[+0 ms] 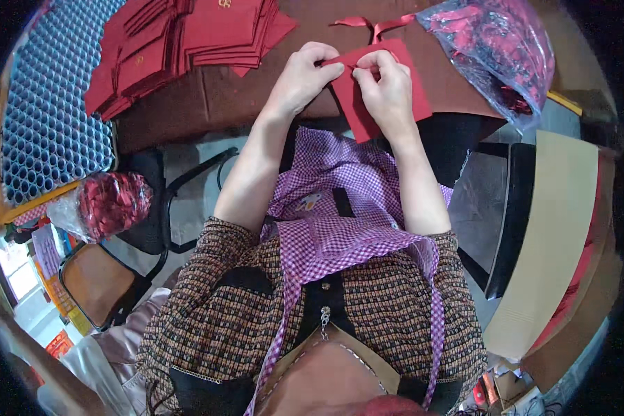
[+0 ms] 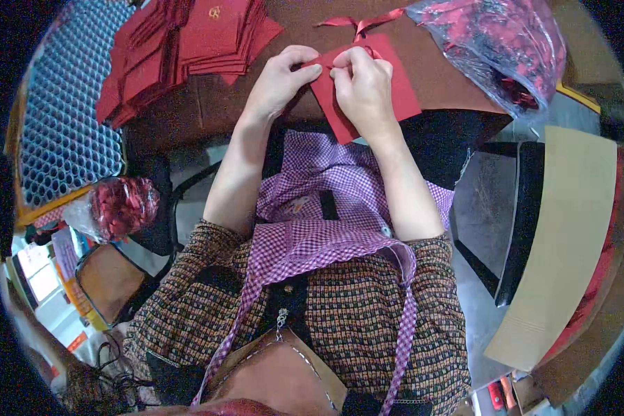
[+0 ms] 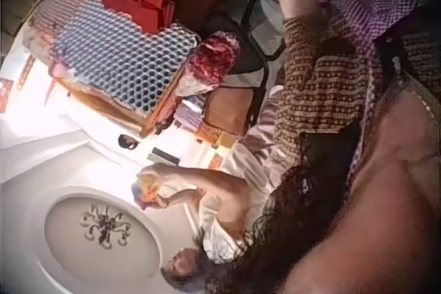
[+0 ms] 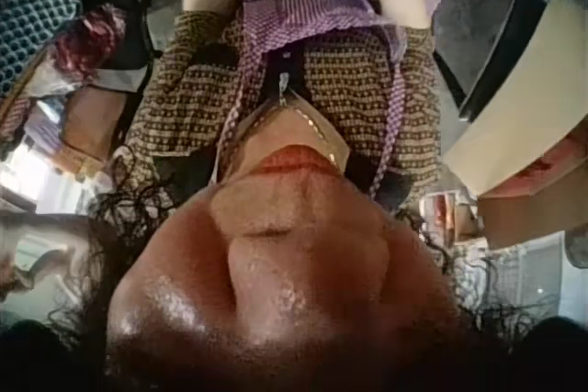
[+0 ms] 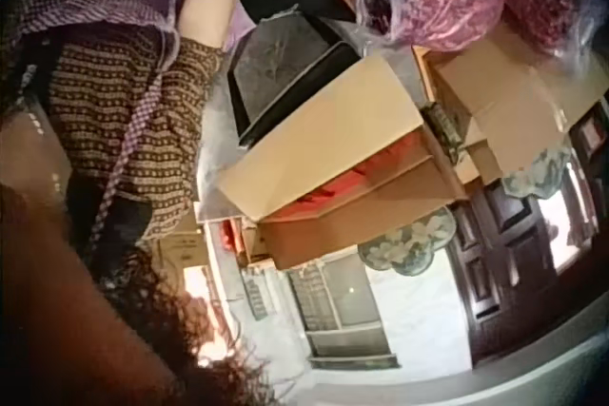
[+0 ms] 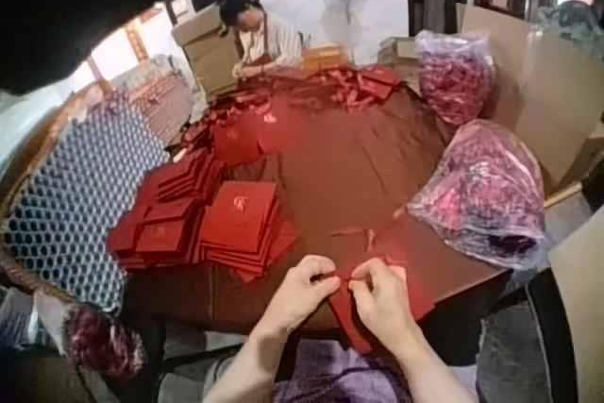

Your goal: Tying ribbons onto red gift bags at a manual assembly station.

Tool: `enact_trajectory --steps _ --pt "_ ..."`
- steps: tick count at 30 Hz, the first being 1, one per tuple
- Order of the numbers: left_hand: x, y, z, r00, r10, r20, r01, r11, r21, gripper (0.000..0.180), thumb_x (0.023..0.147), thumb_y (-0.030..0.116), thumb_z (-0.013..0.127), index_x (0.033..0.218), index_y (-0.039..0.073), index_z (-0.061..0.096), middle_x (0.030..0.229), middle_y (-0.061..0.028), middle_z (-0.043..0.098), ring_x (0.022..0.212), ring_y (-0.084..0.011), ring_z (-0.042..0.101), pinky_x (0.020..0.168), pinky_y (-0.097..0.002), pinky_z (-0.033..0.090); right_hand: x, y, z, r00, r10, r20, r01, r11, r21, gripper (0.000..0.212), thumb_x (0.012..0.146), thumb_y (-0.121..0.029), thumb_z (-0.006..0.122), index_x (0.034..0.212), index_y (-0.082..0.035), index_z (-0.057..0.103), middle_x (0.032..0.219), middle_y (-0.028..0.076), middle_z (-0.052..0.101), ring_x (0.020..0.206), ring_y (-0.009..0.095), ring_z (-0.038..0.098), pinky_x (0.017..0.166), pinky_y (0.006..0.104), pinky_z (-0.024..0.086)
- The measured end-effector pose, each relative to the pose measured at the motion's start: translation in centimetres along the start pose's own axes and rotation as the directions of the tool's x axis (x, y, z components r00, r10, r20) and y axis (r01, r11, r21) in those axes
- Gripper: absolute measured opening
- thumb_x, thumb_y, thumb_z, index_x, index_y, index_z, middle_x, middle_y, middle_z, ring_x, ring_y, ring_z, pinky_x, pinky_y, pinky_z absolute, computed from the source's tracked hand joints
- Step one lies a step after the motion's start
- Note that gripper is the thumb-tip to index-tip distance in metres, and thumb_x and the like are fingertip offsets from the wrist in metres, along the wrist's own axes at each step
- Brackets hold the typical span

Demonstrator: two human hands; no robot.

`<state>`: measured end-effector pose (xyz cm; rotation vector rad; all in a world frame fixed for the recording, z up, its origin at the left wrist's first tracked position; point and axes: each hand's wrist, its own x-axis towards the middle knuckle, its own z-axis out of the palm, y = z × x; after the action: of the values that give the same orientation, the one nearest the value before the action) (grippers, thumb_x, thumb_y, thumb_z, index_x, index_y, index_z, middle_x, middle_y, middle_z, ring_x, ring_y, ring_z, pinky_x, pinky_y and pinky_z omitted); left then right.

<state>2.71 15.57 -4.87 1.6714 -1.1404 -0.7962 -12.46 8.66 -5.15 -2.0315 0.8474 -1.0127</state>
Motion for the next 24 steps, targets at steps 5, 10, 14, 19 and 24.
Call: enact_trajectory --steps 5,10,14,19,24 --pt "0.2 -1.0 -0.1 0.997 0.07 0.011 -0.071 0.996 0.057 0.022 0.079 0.011 0.067 0.095 -0.003 0.064 0.104 -0.0086 0.06 0.091 -0.0151 0.057 0.081 -0.0268 0.045 0.5 -0.3 0.2 0.999 0.02 0.049 -0.017 0.999 -0.048 0.014 0.075 -0.007 0.068 0.084 0.001 0.06 0.076 0.011 0.066 0.072 0.02 0.065 0.066 0.0321 0.051" --pt "0.0 -1.7 0.3 0.987 0.158 -0.023 -0.157 0.986 0.059 0.02 0.077 0.01 0.068 0.094 0.0 0.063 0.1 -0.0053 0.059 0.087 -0.0132 0.056 0.076 -0.0262 0.046 0.6 -0.3 0.2 0.988 0.095 0.124 -0.085 0.993 -0.083 0.014 0.076 -0.005 0.068 0.086 0.001 0.06 0.076 0.008 0.065 0.071 0.016 0.063 0.067 0.0287 0.051" --pt "-0.1 -2.3 0.8 0.968 0.241 -0.069 -0.239 0.97 0.037 0.02 0.075 0.009 0.069 0.092 0.001 0.063 0.098 -0.0062 0.059 0.088 -0.0149 0.057 0.077 -0.0269 0.046 0.7 -0.6 0.0 0.983 0.11 0.146 -0.093 0.988 -0.121 0.015 0.076 -0.003 0.067 0.088 0.0 0.059 0.079 0.006 0.063 0.071 0.012 0.06 0.067 0.0265 0.05" --pt "-0.6 -1.7 1.6 0.926 0.333 -0.177 -0.3 0.936 0.186 0.017 0.071 0.006 0.065 0.088 0.004 0.064 0.104 -0.0098 0.058 0.1 -0.0285 0.054 0.088 -0.0359 0.043 0.8 -1.9 0.3 0.978 0.163 0.126 -0.146 0.979 -0.14 0.012 0.074 -0.005 0.065 0.085 -0.003 0.058 0.074 0.011 0.064 0.072 0.027 0.061 0.076 0.0378 0.045" --pt "-0.8 0.2 1.4 0.892 0.375 -0.252 -0.329 0.921 0.208 0.014 0.071 0.005 0.066 0.086 0.006 0.066 0.104 -0.0126 0.056 0.099 -0.0313 0.051 0.088 -0.0405 0.04 0.2 -2.1 1.0 0.991 -0.125 0.047 0.133 0.888 -0.439 0.017 0.075 -0.008 0.069 0.087 -0.005 0.058 0.08 0.01 0.065 0.078 0.026 0.06 0.072 0.0381 0.048"
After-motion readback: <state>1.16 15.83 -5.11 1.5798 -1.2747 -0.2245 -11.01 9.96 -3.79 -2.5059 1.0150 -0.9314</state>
